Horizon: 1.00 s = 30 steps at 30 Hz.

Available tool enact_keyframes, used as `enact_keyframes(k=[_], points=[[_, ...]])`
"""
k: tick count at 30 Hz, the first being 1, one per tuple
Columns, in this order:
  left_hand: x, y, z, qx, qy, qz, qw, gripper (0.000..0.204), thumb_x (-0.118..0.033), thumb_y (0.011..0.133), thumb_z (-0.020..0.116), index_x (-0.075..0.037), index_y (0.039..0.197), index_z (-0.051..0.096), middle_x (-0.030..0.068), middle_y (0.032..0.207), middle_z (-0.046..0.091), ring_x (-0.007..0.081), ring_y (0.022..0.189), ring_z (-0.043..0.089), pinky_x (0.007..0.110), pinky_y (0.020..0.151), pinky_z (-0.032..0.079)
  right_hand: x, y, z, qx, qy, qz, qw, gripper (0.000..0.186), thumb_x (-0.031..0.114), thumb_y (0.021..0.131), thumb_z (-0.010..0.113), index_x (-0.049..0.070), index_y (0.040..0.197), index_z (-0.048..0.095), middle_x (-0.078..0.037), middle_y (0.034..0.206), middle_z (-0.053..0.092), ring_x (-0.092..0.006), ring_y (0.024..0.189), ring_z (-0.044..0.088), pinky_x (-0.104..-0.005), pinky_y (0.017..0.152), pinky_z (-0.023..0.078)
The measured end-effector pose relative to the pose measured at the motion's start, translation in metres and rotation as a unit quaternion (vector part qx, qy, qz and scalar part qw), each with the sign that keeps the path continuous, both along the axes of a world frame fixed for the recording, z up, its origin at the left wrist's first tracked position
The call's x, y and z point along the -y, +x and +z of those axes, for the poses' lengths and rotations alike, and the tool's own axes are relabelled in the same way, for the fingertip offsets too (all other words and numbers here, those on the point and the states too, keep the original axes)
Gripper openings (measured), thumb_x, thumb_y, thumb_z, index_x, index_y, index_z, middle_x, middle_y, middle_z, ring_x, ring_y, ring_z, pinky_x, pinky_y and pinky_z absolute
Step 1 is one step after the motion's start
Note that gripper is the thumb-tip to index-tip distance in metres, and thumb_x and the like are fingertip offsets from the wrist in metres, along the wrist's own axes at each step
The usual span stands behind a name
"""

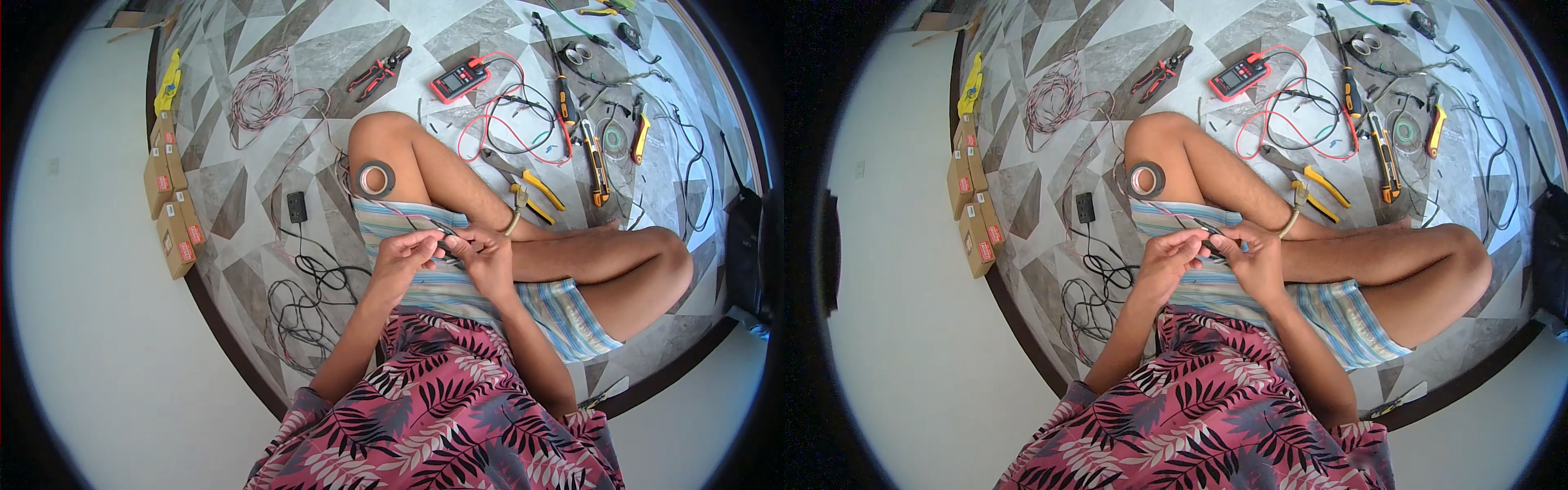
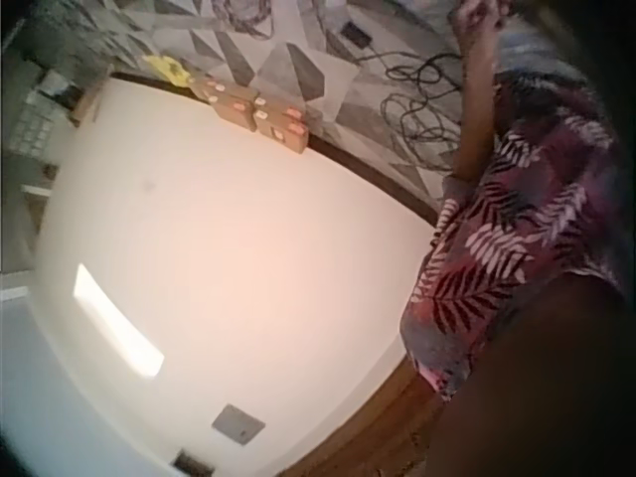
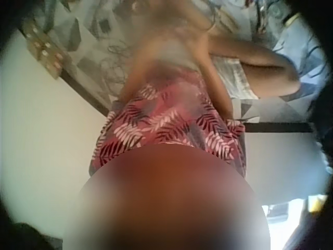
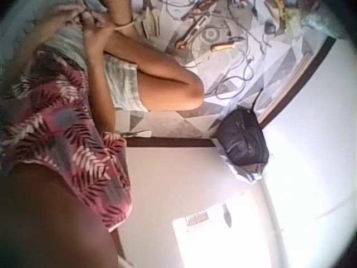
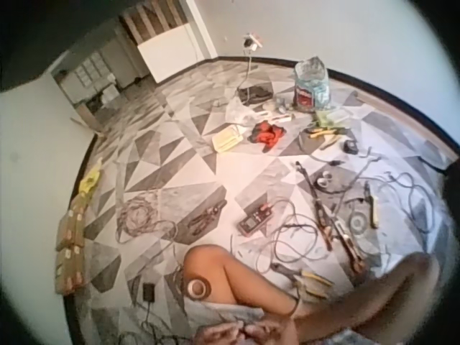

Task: Splicing and taping electrical wires while testing with a multimeter.

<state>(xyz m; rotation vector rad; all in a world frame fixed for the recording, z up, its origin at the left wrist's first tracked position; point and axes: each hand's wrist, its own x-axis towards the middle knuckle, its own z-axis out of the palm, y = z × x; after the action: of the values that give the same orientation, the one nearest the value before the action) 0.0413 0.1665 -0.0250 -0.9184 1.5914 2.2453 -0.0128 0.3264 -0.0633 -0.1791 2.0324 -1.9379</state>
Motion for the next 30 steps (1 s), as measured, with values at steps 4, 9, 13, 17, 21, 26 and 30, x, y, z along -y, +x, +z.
enact_keyframes(k=[4,9,13,17,21,26,30], points=[[0.000,-0.003,-0.009,-0.010,-0.012,-0.024,1.000,0.022,-0.009,0.097,0.066,0.000,0.116,0.068,0.0051,0.102,0.070,0.0097,0.079,0.065,0.023,0.061,0.049,-0.008,-0.001,-0.001,0.089,-0.072,0.047,0.992,0.011,0.007,0.092,0.072,-0.001,0.099,0.076,-0.002,0.081,0.071,-0.0064,0.073,0.056,-0.0246,0.067,0.046],[-0.007,-0.004,-0.018,-0.112,-0.060,-0.019,0.992,0.017,-0.011,0.096,0.068,0.000,0.109,0.070,0.0035,0.096,0.068,0.0072,0.075,0.062,0.021,0.056,0.045,-0.012,-0.005,0.002,0.098,-0.064,0.085,0.989,0.013,0.009,0.094,0.069,-0.002,0.096,0.076,-0.002,0.084,0.072,-0.0071,0.077,0.058,-0.0240,0.067,0.046],[-0.012,-0.006,-0.007,-0.096,-0.072,0.019,0.993,0.020,-0.015,0.095,0.070,0.001,0.106,0.071,0.0005,0.090,0.067,0.0059,0.069,0.059,0.020,0.052,0.043,-0.013,-0.004,0.007,0.063,-0.050,0.115,0.990,0.021,0.007,0.090,0.072,-0.006,0.106,0.068,-0.009,0.086,0.070,-0.0142,0.079,0.061,-0.0313,0.077,0.050],[0.008,-0.004,0.015,0.016,-0.255,-0.062,0.965,0.022,-0.018,0.091,0.075,0.002,0.100,0.071,0.0035,0.089,0.066,0.0081,0.061,0.061,0.024,0.052,0.047,-0.031,-0.019,0.021,0.064,-0.075,0.196,0.976,0.063,0.007,0.081,0.079,-0.004,0.135,0.051,-0.011,0.105,0.068,-0.0179,0.092,0.063,-0.0329,0.085,0.052],[0.022,-0.032,0.050,-0.334,-0.578,-0.177,0.723,0.028,-0.018,0.082,0.077,-0.003,0.105,0.070,0.0087,0.093,0.069,0.0255,0.074,0.067,0.035,0.065,0.054,-0.038,-0.033,0.026,0.012,0.016,0.292,0.956,0.057,0.001,0.073,0.079,-0.002,0.124,0.053,-0.010,0.101,0.066,-0.0202,0.093,0.064,-0.0355,0.080,0.053],[0.022,-0.054,0.023,-0.369,-0.500,-0.475,0.623,0.047,-0.026,0.087,0.072,-0.003,0.127,0.059,0.0108,0.103,0.069,0.0321,0.086,0.067,0.040,0.076,0.055,-0.049,-0.044,0.019,-0.024,0.073,0.318,0.945,0.035,-0.007,0.080,0.070,-0.002,0.111,0.055,-0.008,0.088,0.066,-0.0159,0.080,0.063,-0.0314,0.074,0.052],[0.032,-0.065,0.032,-0.291,-0.417,-0.503,0.699,0.037,-0.017,0.093,0.067,0.002,0.125,0.062,0.0119,0.097,0.070,0.0282,0.088,0.068,0.037,0.075,0.054,-0.062,-0.065,0.025,0.079,-0.078,0.256,0.960,0.017,-0.008,0.091,0.060,-0.003,0.108,0.059,-0.006,0.093,0.066,-0.0106,0.085,0.062,-0.0268,0.075,0.052]])
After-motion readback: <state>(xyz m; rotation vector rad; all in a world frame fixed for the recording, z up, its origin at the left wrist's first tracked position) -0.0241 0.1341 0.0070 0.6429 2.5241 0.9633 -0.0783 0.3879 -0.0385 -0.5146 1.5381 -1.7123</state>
